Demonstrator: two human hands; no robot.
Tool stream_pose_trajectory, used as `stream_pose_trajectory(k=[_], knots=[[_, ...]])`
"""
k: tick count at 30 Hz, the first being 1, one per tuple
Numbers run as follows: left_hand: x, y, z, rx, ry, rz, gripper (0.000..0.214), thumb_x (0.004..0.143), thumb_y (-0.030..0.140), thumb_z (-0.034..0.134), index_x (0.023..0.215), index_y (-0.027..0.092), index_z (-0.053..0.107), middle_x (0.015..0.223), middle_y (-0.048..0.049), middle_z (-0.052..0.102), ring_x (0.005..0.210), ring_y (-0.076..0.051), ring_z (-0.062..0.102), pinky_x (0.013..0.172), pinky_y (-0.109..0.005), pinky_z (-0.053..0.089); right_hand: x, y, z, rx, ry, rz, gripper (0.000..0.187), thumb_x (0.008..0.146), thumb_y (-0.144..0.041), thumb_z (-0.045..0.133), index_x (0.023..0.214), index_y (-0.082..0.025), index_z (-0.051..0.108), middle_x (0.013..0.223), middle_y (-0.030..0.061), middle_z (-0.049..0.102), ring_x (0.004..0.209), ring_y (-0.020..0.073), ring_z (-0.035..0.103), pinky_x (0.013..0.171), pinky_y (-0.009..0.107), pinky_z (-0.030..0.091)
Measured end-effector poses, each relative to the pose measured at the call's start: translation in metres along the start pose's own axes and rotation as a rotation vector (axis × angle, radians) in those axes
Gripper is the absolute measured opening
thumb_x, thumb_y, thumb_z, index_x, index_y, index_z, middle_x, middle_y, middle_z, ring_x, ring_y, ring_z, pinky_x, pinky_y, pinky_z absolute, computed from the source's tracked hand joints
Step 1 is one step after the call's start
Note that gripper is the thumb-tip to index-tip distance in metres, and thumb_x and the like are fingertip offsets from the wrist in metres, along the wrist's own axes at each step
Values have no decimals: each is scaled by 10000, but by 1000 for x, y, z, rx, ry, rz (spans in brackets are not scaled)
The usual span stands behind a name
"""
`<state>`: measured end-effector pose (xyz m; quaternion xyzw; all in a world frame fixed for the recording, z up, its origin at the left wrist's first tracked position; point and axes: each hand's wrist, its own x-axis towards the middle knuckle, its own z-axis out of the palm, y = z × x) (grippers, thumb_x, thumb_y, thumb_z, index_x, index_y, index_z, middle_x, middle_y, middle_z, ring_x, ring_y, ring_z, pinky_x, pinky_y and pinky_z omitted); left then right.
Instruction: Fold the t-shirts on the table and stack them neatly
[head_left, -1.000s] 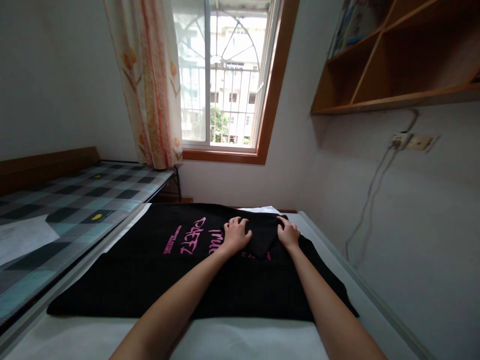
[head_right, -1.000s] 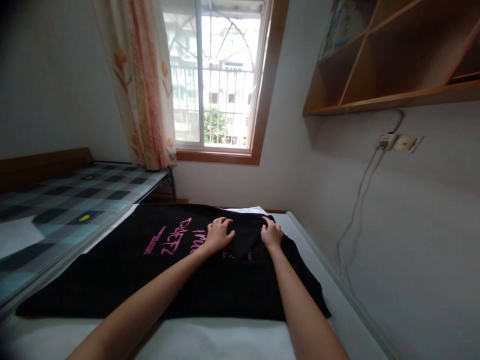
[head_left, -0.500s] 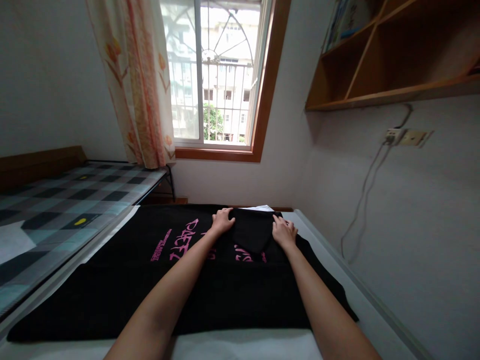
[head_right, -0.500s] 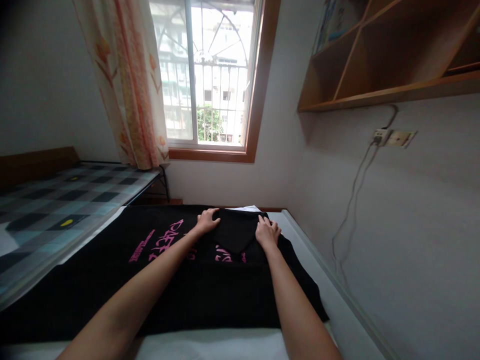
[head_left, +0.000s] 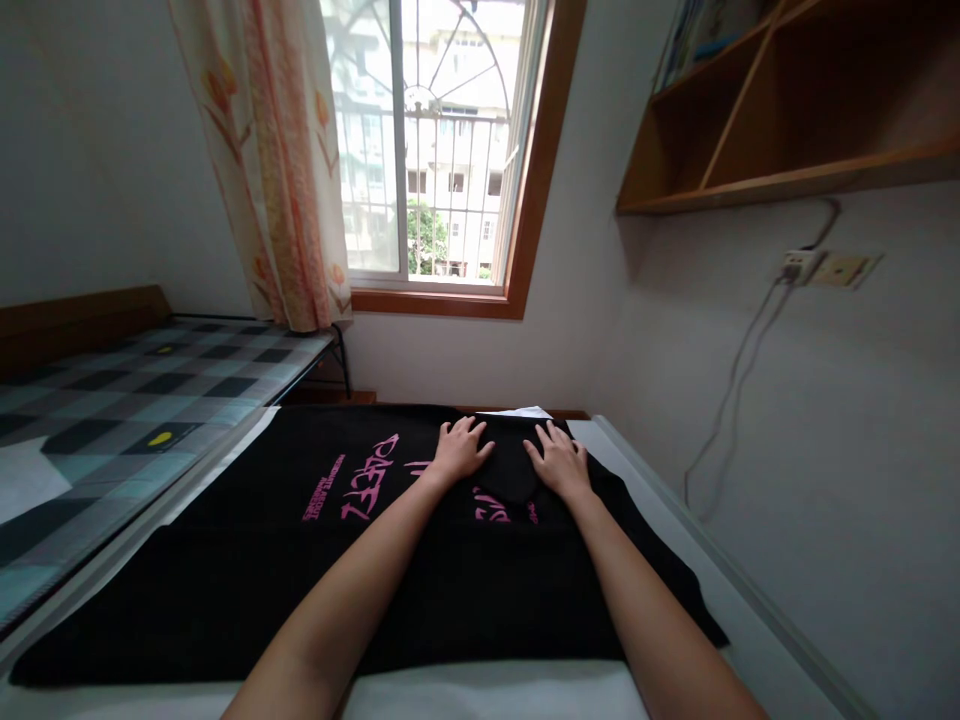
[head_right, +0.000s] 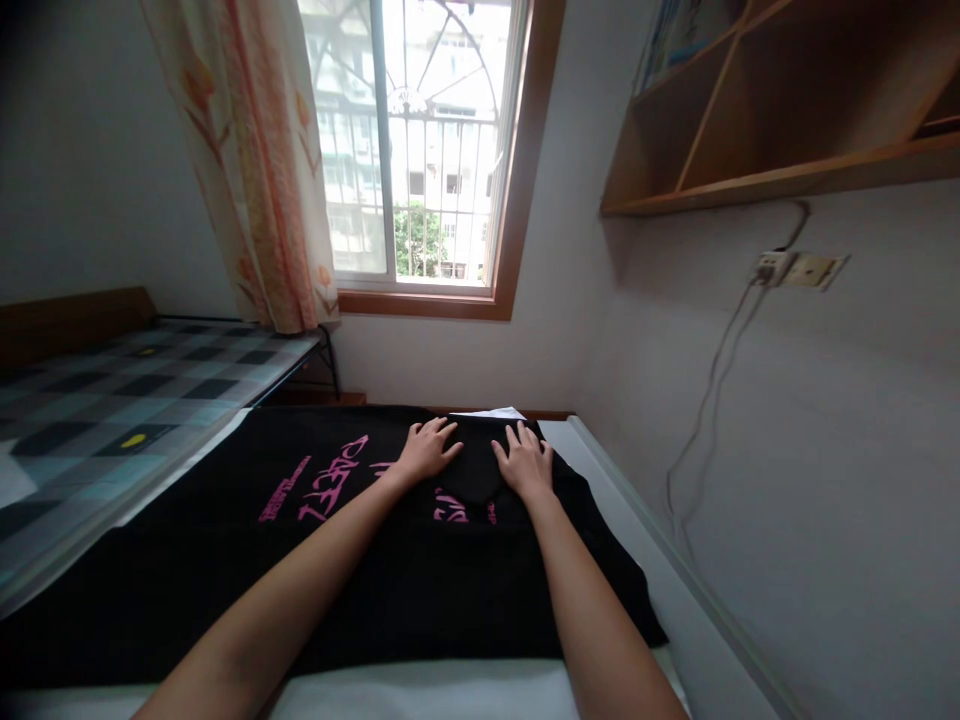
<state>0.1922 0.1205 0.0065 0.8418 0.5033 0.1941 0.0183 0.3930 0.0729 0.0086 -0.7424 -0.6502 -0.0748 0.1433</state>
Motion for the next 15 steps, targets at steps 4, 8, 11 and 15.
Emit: stream_pose_trajectory(k=[4,8,11,15], knots=[[1,-2,9,-30,-57,-5,536,952,543,351,1366,242,512,1487,-100,440,1385,-260,353,1117,-504,265,1,3,3,-30,-158,45,629,985,-508,229,1494,-155,344,1587,114,230,1432,243,236,1132,480,171],[5,-21,4,5,91,-63,437,962,396,375,1320,220,553,1467,-95,458,1355,-229,389,1095,-413,323,0,2,1,-25,-176,47,614,987,-496,239,1502,-176,332,1593,107,215,1445,237,214,1139,466,181],[7,-57,-9,104,97,-178,447,936,279,399,1370,240,500,1476,-86,445,1393,-242,325,1134,-459,242,1,3,3,-7,-145,40,588,984,-483,273,1489,-195,362,1583,106,249,1437,240,234,1133,461,205],[4,-113,-30,149,7,-327,481,930,252,381,1407,224,444,1371,-134,544,1337,-288,395,1090,-545,254,1,6,8,30,-59,10,545,978,-445,334,1455,-195,421,1545,117,336,1401,252,306,1101,456,275]])
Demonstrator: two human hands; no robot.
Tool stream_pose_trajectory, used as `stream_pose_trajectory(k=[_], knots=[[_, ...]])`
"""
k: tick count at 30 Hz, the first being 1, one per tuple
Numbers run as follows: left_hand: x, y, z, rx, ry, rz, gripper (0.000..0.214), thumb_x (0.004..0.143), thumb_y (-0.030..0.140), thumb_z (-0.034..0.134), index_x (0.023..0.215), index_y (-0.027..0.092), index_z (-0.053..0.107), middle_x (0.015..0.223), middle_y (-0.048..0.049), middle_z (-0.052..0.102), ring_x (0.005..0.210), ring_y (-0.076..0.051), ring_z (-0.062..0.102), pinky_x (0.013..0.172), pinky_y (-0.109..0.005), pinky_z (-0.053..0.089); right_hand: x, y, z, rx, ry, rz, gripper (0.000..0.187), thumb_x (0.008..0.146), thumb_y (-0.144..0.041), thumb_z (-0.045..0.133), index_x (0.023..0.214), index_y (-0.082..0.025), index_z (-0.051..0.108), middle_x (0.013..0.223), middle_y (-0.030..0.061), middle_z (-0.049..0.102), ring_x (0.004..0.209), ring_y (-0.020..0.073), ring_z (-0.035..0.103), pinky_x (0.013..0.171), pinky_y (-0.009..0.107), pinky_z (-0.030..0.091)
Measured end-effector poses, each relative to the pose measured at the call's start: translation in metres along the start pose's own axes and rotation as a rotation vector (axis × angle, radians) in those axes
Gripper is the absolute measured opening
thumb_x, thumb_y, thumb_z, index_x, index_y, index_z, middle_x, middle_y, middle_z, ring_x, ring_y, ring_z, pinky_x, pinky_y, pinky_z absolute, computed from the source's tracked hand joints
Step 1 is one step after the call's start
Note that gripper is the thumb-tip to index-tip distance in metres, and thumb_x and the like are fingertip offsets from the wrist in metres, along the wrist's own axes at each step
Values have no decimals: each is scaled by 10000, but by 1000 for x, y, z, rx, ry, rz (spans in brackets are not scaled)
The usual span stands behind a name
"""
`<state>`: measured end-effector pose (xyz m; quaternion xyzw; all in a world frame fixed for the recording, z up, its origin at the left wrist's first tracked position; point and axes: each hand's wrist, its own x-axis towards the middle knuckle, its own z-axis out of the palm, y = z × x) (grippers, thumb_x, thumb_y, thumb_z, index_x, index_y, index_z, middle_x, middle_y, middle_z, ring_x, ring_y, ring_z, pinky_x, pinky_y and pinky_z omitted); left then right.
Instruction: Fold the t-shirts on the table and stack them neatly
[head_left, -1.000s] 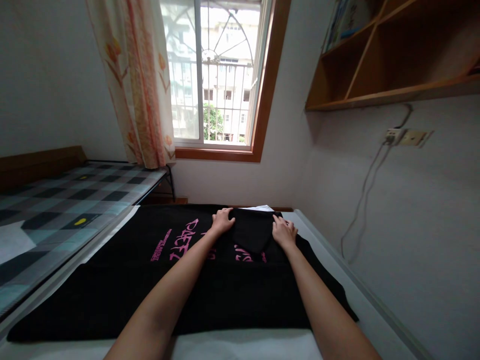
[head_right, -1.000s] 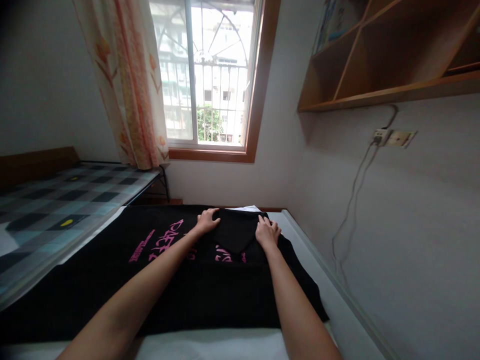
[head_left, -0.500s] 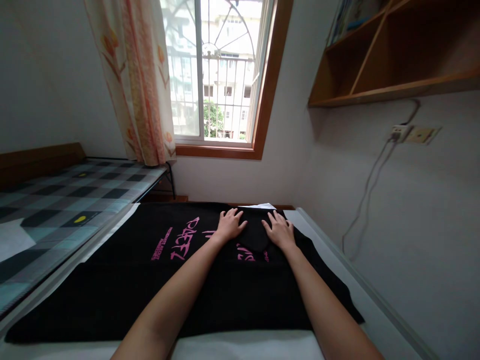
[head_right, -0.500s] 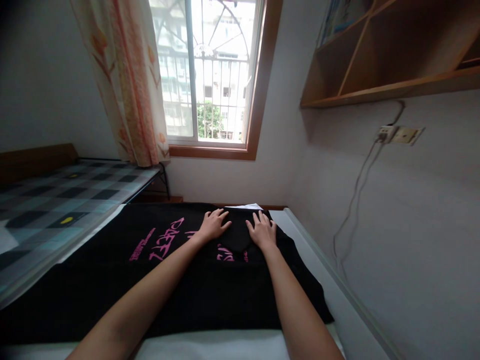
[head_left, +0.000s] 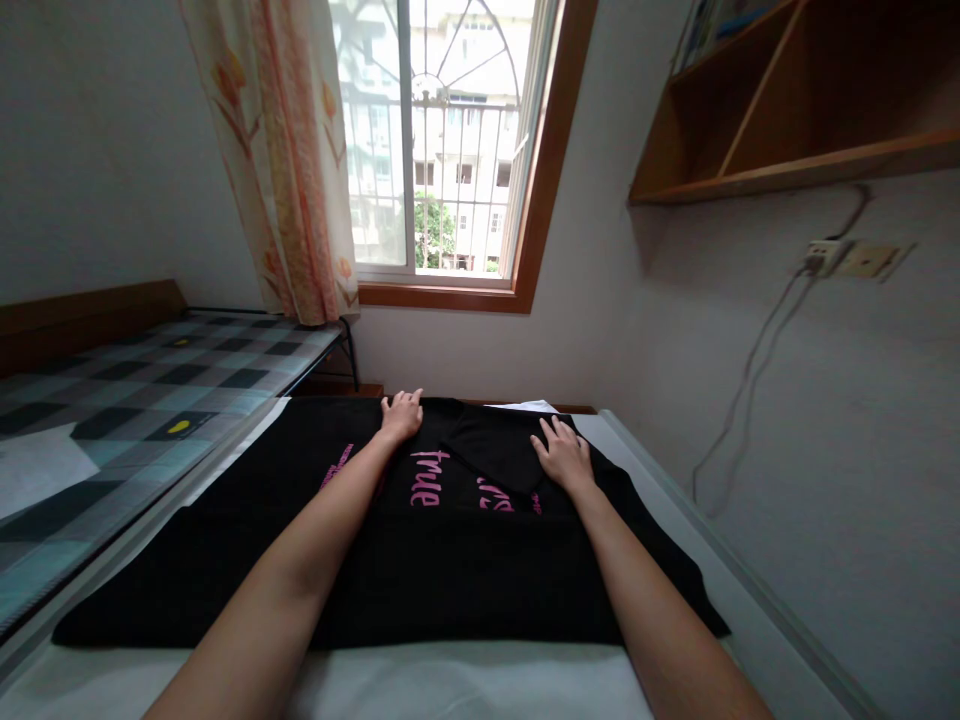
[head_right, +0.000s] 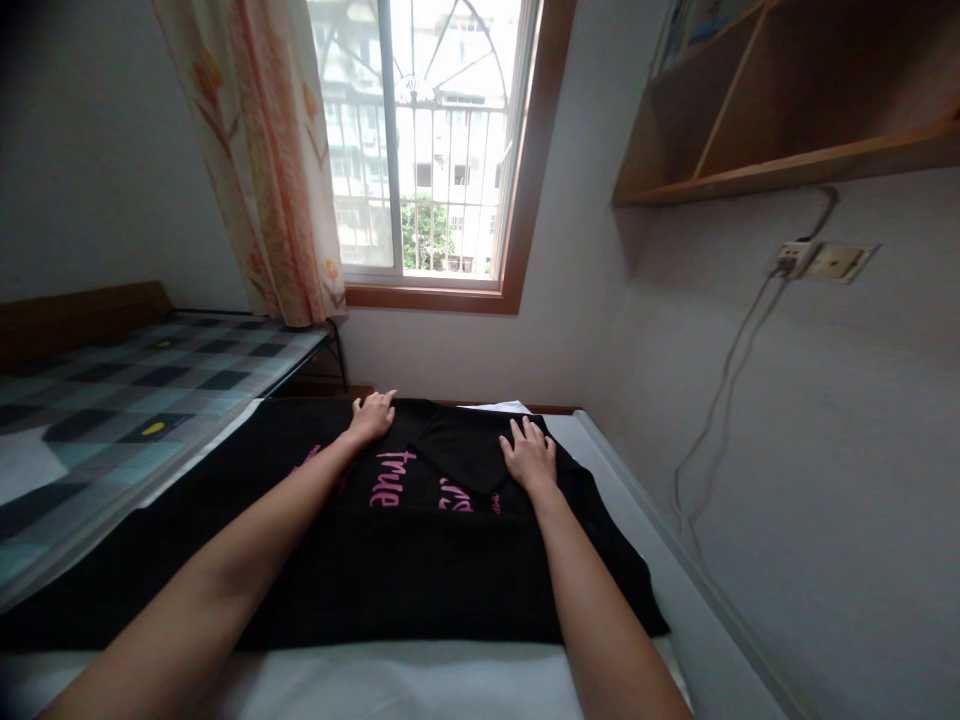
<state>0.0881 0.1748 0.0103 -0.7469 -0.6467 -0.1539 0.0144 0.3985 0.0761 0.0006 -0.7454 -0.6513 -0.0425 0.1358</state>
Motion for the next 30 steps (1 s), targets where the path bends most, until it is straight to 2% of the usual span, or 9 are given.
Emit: stream_pose_trajectory(k=[2,4,9,15,18,22,26,30], knots=[[5,-22,-6,23,-2,-49,471,918,313,419,1367,190,487,1321,-173,565,1266,-325,456,1058,-569,267,0,1,2,22,67,-27,513,972,-406,366,1423,-183,467,1506,124,402,1364,262,354,1070,444,324],[7,-38,-12,39,4,-65,441,892,375,466,1279,189,565,1285,-171,580,1224,-331,480,1045,-548,276,1,3,3,41,135,-55,471,961,-360,395,1379,-183,521,1456,121,469,1320,276,393,1036,442,363],[12,-60,-25,153,-11,40,325,834,415,516,1043,227,679,1200,-128,627,1175,-307,513,1014,-488,280,-1,4,5,67,255,-96,399,926,-270,440,1285,-221,609,1355,89,566,1251,303,420,997,466,387],[13,-85,-45,250,-103,111,356,809,363,536,1131,226,606,1002,-97,714,1032,-279,609,1029,-502,230,5,7,4,82,325,-36,369,920,-246,436,1221,-214,646,1331,84,581,1205,301,429,973,458,377],[10,-101,-56,298,-137,110,341,790,315,552,1110,220,616,1067,-122,703,1081,-301,581,1017,-512,248,17,18,-1,53,297,-20,357,918,-252,455,1218,-226,646,1313,83,593,1178,300,441,953,447,377],[4,-131,-69,379,-153,106,279,763,239,564,1024,225,661,1176,-130,667,1185,-316,505,1013,-516,260,39,36,-13,-22,148,-18,379,909,-284,502,1268,-253,620,1283,86,614,1145,309,469,926,440,387],[-1,-164,-82,455,-151,53,349,741,164,546,1064,232,660,1083,-110,705,1133,-297,553,1019,-515,241,54,44,-26,-97,10,-66,361,902,-320,527,1228,-251,664,1223,99,637,1121,323,486,923,452,395],[-13,-185,-102,495,-154,27,333,749,158,537,1040,256,666,1103,-88,699,1104,-286,564,1003,-493,263,58,46,-41,-93,-2,-151,299,895,-306,534,1128,-274,720,1171,92,656,1100,311,512,922,451,406]])
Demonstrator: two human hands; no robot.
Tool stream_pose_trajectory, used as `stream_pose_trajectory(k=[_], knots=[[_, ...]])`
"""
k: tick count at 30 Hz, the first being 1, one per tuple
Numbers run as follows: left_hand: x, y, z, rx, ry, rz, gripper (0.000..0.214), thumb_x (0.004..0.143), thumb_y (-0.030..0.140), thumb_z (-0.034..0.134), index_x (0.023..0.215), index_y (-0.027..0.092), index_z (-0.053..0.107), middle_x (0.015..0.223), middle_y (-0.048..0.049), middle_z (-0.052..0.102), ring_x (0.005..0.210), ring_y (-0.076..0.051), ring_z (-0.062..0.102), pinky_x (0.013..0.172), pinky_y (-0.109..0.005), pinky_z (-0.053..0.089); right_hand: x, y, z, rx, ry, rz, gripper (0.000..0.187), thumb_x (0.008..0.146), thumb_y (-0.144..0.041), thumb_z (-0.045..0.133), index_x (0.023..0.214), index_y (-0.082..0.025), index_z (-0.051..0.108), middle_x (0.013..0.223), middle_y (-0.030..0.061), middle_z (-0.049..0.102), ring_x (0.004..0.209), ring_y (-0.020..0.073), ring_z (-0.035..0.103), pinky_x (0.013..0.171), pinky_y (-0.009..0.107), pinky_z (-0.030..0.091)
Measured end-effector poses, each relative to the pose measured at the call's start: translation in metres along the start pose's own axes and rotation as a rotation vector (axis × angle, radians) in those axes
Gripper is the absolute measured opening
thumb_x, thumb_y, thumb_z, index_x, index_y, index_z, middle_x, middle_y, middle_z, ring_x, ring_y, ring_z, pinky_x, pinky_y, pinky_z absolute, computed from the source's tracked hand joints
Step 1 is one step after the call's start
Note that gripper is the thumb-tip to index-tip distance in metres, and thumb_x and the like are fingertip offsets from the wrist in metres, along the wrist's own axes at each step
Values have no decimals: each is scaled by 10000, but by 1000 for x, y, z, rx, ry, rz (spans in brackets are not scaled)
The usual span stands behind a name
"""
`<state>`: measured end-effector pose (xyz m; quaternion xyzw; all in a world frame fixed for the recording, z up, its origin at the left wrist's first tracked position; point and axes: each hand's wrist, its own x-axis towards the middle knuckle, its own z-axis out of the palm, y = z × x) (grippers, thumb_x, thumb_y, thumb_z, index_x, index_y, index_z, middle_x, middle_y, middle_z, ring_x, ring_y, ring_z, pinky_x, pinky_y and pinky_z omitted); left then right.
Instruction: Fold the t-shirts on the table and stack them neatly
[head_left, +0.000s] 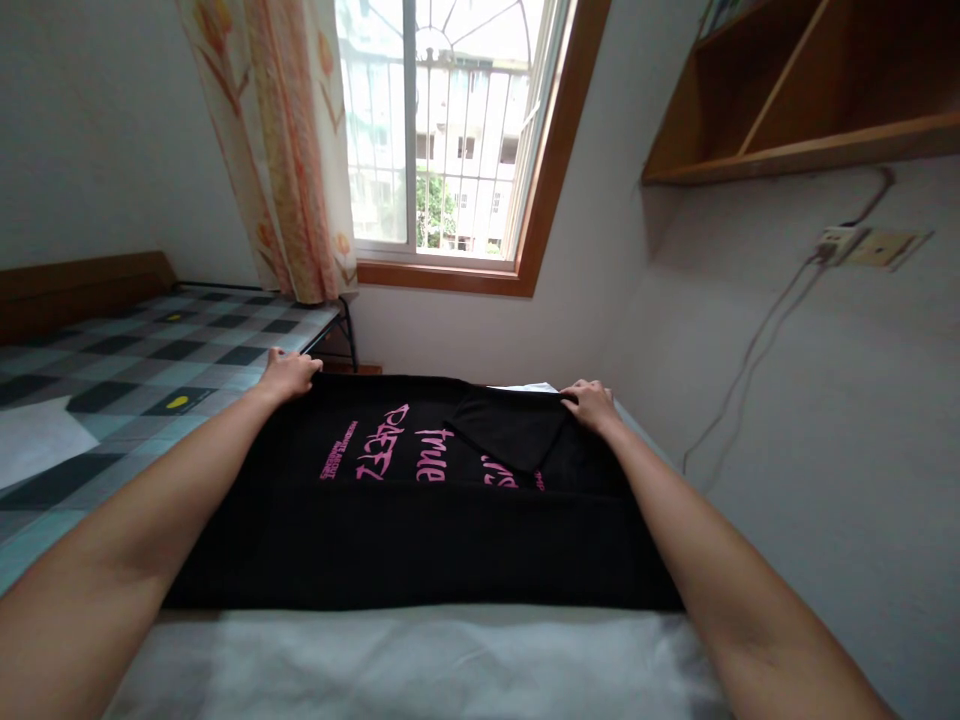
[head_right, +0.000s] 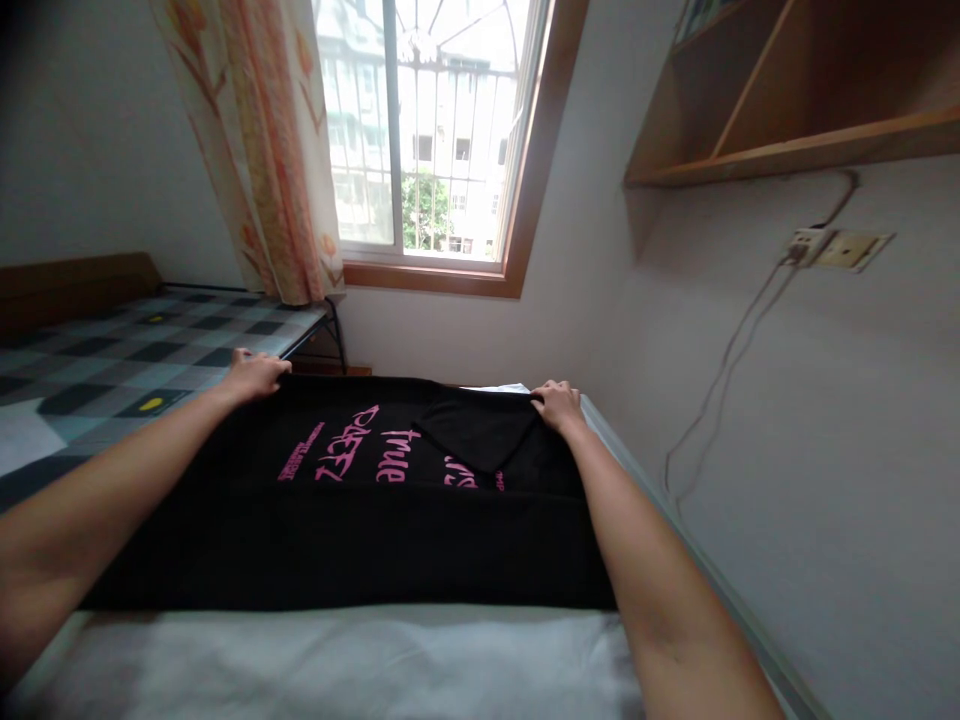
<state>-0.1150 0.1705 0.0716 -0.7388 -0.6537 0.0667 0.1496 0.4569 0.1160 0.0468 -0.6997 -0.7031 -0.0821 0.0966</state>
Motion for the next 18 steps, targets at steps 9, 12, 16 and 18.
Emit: stream_pose_trajectory(k=[9,12,16,18], knots=[[-85,-49,-11,-87,103,113,246,904,290,465,1064,182,617,1121,-37,675,934,-172,581,928,-305,325,-69,27,-37,87,250,-287,263,922,-325,531,1087,-207,698,1055,93,670,1042,248,562,944,376,441],[-121,-56,0,-76,67,156,211,878,240,485,1020,207,636,1104,-32,679,910,-179,592,852,-252,365,-109,36,-29,59,236,-351,242,923,-315,527,1071,-218,692,1061,92,668,1051,252,571,958,401,443],[-154,-55,14,-170,-33,248,231,791,128,520,940,229,666,1062,-25,692,915,-169,614,844,-224,382,-140,40,-13,64,139,-417,202,905,-272,544,1037,-237,693,1066,82,668,1017,243,600,939,412,468],[-161,-55,17,-223,-62,246,250,783,126,515,948,233,670,1044,-24,698,907,-168,623,838,-225,392,-143,39,-14,51,124,-427,211,901,-251,539,1046,-233,691,1074,88,665,1019,248,602,937,423,470]])
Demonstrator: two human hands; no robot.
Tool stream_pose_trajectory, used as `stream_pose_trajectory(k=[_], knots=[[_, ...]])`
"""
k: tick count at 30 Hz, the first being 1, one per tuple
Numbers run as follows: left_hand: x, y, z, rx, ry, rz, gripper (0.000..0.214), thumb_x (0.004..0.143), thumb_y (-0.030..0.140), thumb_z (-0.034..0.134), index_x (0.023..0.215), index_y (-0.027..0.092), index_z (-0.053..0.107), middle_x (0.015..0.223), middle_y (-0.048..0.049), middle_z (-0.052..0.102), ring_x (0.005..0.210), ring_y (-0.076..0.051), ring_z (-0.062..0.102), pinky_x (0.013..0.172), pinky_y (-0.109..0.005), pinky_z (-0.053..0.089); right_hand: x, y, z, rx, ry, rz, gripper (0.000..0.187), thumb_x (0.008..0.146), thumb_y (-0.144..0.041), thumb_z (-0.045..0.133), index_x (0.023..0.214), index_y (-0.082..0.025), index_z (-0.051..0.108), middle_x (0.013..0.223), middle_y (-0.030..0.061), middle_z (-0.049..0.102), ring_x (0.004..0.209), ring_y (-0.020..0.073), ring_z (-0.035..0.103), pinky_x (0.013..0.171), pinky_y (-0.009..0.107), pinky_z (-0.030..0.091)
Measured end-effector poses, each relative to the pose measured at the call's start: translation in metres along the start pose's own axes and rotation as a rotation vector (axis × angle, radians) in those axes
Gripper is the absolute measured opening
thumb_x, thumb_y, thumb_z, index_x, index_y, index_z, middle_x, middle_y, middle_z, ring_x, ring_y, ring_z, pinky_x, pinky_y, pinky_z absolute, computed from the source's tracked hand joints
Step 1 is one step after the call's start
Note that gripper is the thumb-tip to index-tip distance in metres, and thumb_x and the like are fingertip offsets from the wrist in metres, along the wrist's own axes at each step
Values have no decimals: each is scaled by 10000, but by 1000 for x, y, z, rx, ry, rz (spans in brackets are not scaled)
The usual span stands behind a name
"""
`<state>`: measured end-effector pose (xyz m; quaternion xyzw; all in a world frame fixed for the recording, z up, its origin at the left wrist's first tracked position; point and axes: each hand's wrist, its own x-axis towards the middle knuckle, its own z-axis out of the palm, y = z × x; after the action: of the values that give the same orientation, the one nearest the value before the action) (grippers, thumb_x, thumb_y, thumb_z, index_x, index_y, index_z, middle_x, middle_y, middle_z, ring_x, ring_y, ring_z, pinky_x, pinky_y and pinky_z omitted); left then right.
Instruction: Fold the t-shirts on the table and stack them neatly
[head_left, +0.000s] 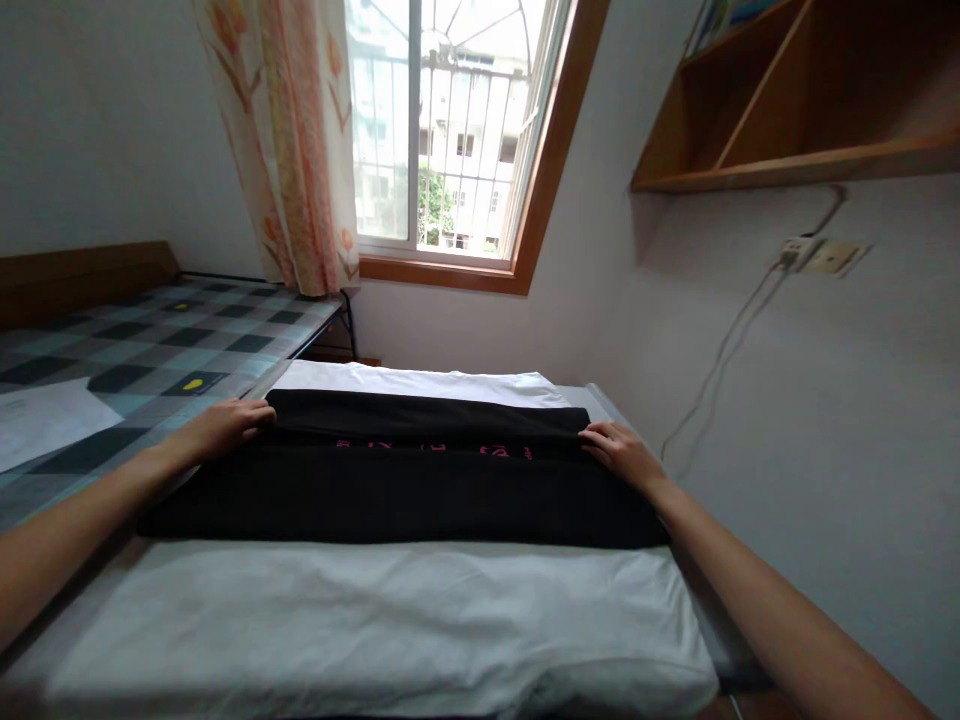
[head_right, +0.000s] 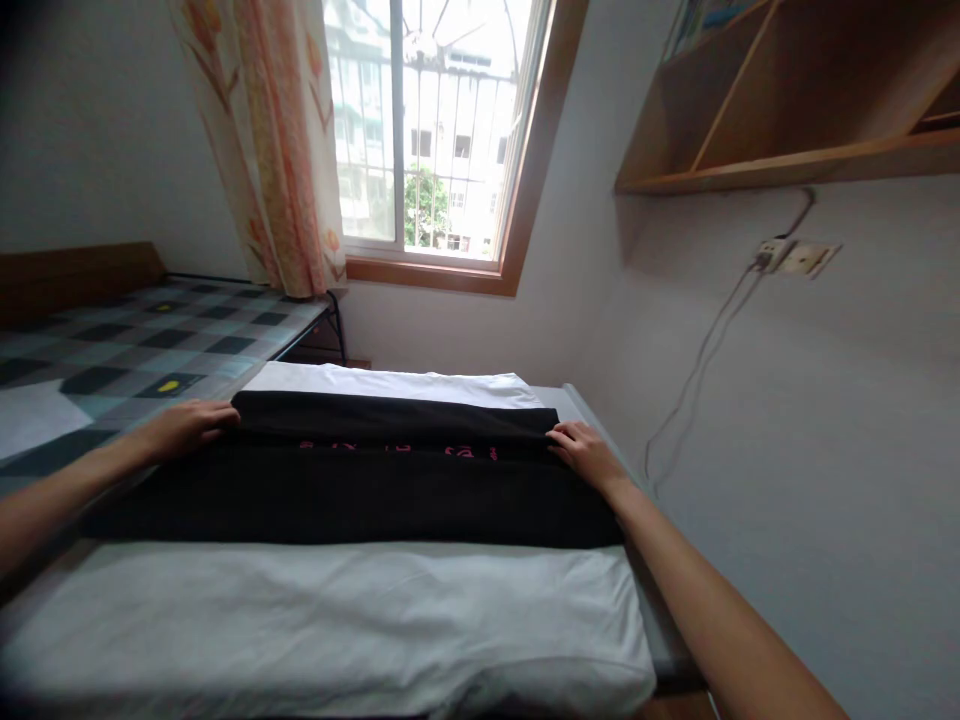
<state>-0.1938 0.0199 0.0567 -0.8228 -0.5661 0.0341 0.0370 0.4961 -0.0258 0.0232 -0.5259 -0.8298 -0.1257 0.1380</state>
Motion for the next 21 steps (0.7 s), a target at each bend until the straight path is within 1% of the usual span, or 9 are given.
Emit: stream_pose_trajectory(k=[2,5,8,10,13,15,18,21], knots=[[-3,-1,0,-50,15,-54,255,791,157,505,975,240,662,1055,-20,701,909,-169,626,819,-226,407,2,-2,-8,-25,-3,7,235,905,-233,518,1065,-220,690,1071,98,667,1024,255,601,941,428,464],[-8,-5,-6,-114,77,-157,241,818,256,471,983,255,646,1072,4,707,914,-170,627,803,-233,424,7,-4,-23,-63,4,49,268,922,-229,482,1089,-212,692,1087,111,673,1055,267,591,957,437,442],[-16,-4,-14,-109,122,-211,292,839,348,395,992,287,637,1104,47,703,940,-179,629,813,-252,430,5,-4,-30,-63,-24,49,273,922,-216,477,1077,-215,702,1109,109,676,1062,263,591,963,437,432],[-22,0,-18,-83,114,-242,318,837,374,363,988,326,640,1123,84,699,980,-187,624,821,-261,428,2,-4,-30,-43,-61,15,266,906,-195,495,1059,-217,710,1103,96,677,1035,245,601,952,417,443],[-28,5,-20,-57,70,-282,332,828,384,352,976,368,649,1129,116,700,1014,-198,617,819,-269,425,-2,-3,-30,-35,-55,24,253,883,-192,531,1047,-223,722,1084,84,675,1006,232,605,939,402,454],[-30,5,-17,-55,48,-266,334,821,376,360,982,370,653,1121,115,705,1002,-201,623,809,-272,421,-2,-4,-34,-33,-50,47,248,872,-192,551,1042,-225,728,1061,83,678,981,229,609,919,394,466],[-30,0,-6,-34,49,-209,323,790,341,401,975,342,666,1096,89,715,953,-184,644,778,-251,415,-4,-7,-42,-19,-95,39,239,861,-185,567,1020,-232,739,1020,78,685,947,221,617,891,380,476],[-29,-4,5,-8,38,-211,319,770,313,426,971,333,672,1102,83,715,925,-161,658,740,-223,416,-10,-14,-44,-21,-134,21,219,862,-195,575,993,-235,747,1002,75,689,939,220,619,894,384,473]])
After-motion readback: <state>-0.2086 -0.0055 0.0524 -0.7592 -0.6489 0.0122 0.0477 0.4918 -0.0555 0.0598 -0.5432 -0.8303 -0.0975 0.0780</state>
